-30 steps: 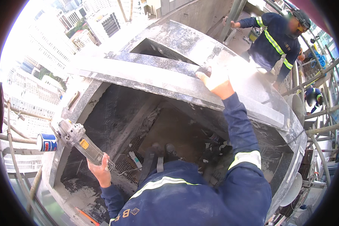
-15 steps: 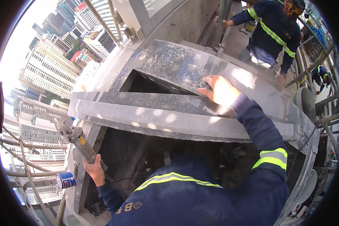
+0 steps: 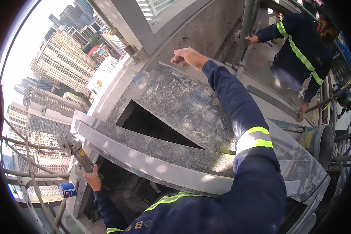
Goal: The person uses an angle grinder to smooth a curved concrete ledge on a high-rise building. They hold the tool with both hands and move it along the edge, generating dust. Another worker is visible nearby on the scaffolding.
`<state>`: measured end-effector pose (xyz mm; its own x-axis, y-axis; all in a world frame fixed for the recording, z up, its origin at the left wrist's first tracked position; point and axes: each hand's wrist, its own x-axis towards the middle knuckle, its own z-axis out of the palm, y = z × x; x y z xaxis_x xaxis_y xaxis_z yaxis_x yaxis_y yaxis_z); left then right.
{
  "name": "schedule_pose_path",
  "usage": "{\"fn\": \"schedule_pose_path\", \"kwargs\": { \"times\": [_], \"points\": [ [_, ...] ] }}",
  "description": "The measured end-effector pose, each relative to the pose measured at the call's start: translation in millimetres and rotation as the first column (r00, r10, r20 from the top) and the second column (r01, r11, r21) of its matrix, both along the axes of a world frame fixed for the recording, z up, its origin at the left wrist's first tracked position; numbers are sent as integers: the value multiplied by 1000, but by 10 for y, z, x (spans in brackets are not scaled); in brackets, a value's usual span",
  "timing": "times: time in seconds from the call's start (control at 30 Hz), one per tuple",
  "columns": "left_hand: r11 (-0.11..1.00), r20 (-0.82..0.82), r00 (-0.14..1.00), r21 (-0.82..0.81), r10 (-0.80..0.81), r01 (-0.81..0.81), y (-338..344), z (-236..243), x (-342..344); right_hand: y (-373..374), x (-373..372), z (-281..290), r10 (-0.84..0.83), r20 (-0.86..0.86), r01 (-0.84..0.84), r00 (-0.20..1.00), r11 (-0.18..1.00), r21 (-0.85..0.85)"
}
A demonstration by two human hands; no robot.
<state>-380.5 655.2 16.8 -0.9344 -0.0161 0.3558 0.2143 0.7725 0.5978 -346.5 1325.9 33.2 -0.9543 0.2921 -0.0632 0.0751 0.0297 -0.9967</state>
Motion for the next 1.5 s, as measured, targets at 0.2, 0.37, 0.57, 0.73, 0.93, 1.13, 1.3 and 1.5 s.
{"fn": "schedule_pose_path", "kwargs": {
  "times": [0.2, 0.37, 0.57, 0.73, 0.93, 1.13, 1.3, 1.5],
  "points": [
    [999, 43, 998, -3, 35, -35, 53, 67, 2, -16, -600, -155, 22, -1, -22, 1000, 997, -72],
    [995, 57, 994, -28, 95, -94, 178, 200, 81, -23, -739, -255, 29, 46, -21, 999, 986, -168],
    [996, -29, 996, -31, 87, -88, 73, 61, 92, -8, -798, -275, 12, 14, -9, 1000, 989, -151],
    [996, 74, 993, -2, 94, -95, 148, 133, 94, 31, -792, -376, 68, 59, -60, 996, 990, -126],
    [989, 76, 989, -87, 126, -119, 169, 130, 87, 5, -802, -421, 72, 102, -56, 992, 987, -151],
    [985, 74, 986, -99, 152, -145, 163, 60, 76, 49, -894, -366, -20, 134, 14, 991, 999, 43],
    [991, 96, 987, -34, 129, -126, 178, 24, 83, 194, -1028, -245, 78, 181, -102, 980, 987, 123],
    [989, 90, 986, -64, 139, -134, 231, 64, 107, 172, -1105, -276, 101, 179, -121, 979, 987, 102]
  ]
}}
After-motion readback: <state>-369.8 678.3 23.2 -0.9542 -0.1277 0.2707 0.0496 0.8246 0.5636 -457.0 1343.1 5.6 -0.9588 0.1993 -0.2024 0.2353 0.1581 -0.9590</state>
